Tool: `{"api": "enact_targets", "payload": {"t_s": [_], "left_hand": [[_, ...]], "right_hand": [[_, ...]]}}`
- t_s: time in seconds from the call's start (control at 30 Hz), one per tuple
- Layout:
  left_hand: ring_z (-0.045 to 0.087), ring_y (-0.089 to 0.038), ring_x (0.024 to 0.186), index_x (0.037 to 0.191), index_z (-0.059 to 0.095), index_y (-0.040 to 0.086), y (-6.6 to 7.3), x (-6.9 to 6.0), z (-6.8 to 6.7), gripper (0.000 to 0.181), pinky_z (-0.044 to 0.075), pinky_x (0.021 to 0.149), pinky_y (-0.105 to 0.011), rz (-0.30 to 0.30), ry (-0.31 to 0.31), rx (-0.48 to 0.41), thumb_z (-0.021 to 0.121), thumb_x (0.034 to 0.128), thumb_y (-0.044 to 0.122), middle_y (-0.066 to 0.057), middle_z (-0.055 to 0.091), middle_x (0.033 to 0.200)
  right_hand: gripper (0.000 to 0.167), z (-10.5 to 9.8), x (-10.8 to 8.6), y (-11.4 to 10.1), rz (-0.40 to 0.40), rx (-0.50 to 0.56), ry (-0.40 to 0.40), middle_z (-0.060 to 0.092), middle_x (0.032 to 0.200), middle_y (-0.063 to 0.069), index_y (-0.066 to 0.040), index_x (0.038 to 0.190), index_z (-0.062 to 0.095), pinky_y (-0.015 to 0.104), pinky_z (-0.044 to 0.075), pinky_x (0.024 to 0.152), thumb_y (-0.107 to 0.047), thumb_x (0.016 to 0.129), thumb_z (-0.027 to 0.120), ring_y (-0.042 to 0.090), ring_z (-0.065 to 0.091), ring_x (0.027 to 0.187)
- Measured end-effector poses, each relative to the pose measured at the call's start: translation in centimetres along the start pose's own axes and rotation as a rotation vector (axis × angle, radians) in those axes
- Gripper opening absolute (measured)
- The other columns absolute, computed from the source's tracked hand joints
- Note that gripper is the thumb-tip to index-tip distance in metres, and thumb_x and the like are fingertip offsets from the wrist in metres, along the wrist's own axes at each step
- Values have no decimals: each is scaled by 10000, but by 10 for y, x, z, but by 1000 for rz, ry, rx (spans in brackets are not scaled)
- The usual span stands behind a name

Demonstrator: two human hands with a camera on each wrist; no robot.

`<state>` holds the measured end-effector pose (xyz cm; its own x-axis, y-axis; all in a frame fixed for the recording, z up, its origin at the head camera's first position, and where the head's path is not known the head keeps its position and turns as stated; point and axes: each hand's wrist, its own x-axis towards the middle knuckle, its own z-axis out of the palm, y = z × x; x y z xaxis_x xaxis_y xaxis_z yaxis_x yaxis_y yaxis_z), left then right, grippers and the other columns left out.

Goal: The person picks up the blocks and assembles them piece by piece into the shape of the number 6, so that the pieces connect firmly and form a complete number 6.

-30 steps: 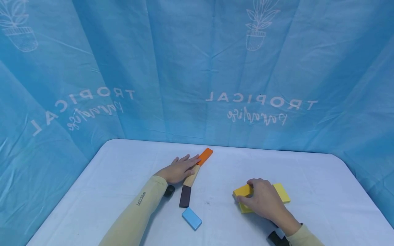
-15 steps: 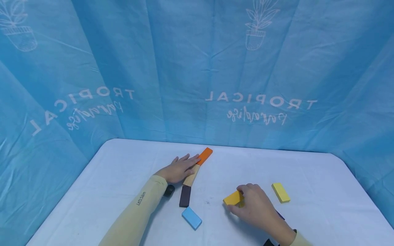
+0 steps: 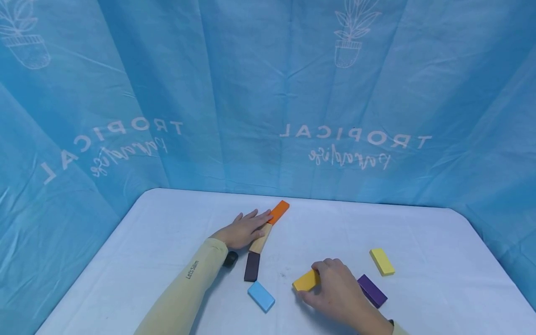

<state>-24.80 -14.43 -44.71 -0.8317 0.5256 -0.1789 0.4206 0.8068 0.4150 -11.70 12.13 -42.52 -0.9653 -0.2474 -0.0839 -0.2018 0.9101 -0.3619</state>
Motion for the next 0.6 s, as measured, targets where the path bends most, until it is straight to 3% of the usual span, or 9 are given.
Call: {"api": "enact_targets", "payload": {"t_s": [0.6], "left_hand": [[135, -306, 1537, 1612, 264, 216, 0, 0, 0, 584, 78, 1211, -587, 3, -8, 1, 454, 1079, 360, 33, 217, 1664]], "right_hand": [[734, 13, -5, -17, -24, -60, -134, 648, 909, 17, -33, 1098, 715, 424, 517, 817, -643, 704, 817, 181, 532, 847]]}}
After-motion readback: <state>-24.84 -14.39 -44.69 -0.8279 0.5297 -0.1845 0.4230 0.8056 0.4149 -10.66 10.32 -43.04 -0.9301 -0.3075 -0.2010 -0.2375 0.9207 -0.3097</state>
